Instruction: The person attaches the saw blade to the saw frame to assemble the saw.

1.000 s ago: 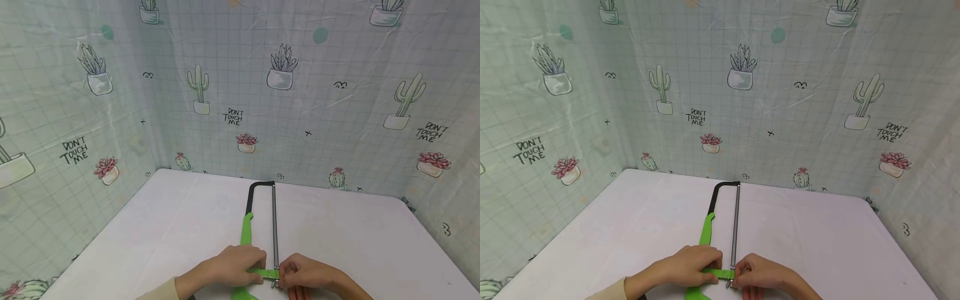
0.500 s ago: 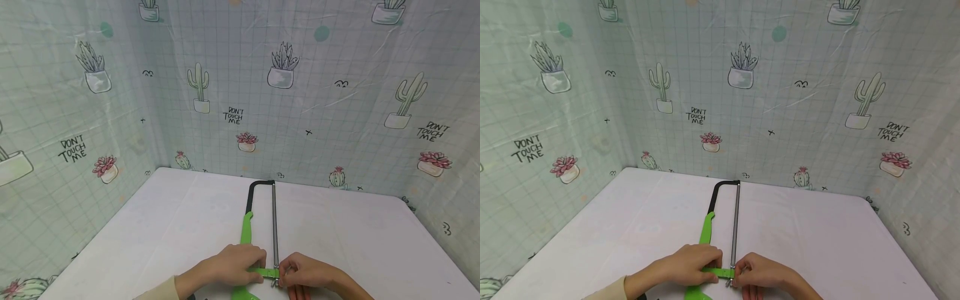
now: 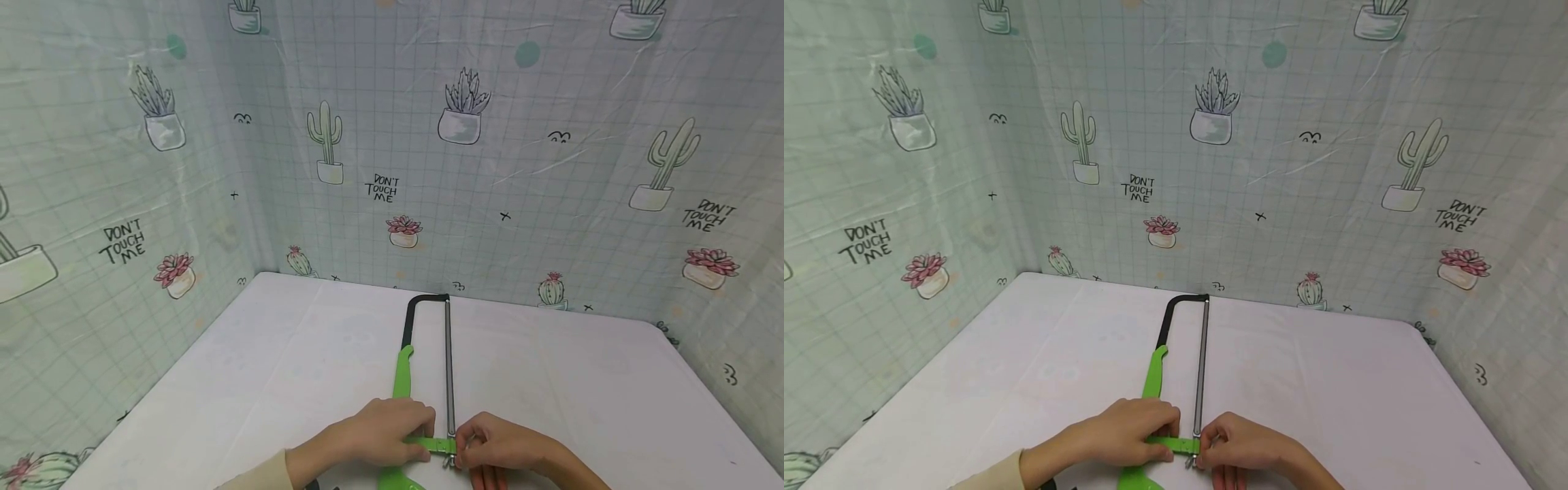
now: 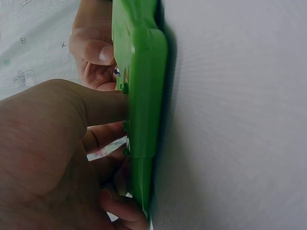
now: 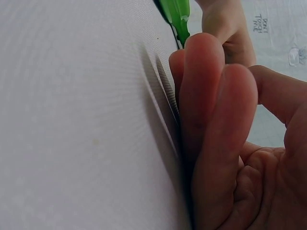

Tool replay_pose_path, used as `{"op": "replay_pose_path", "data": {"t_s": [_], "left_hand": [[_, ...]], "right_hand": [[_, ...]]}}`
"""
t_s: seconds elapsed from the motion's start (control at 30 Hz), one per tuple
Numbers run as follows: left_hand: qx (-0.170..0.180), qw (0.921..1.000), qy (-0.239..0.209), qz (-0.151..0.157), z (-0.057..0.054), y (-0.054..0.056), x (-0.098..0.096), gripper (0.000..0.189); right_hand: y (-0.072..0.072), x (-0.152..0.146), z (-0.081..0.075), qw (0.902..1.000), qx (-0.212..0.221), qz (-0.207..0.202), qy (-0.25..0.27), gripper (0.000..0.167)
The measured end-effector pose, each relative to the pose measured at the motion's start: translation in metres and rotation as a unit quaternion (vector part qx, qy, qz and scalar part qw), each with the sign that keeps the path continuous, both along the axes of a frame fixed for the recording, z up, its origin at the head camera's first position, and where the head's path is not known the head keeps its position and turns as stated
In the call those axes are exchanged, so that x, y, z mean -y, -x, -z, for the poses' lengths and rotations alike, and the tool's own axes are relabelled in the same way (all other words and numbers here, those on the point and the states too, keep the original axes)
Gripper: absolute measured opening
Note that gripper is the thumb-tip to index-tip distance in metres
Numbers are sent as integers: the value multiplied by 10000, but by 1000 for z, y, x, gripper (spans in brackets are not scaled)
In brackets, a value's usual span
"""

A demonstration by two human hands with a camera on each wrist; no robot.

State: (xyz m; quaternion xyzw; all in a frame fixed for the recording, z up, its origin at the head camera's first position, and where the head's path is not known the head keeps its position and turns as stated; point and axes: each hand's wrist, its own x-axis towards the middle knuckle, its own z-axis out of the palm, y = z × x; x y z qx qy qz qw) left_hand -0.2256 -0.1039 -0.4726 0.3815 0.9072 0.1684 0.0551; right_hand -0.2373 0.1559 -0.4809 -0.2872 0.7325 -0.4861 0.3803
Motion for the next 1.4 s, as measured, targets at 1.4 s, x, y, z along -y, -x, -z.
{"op": "replay_pose_path", "data": {"t_s": [1.4], "left_hand": [[25, 10000, -18, -52, 2, 0, -1, 15]], "right_hand": [[3, -4, 3, 9996, 116, -236, 144, 9]]}}
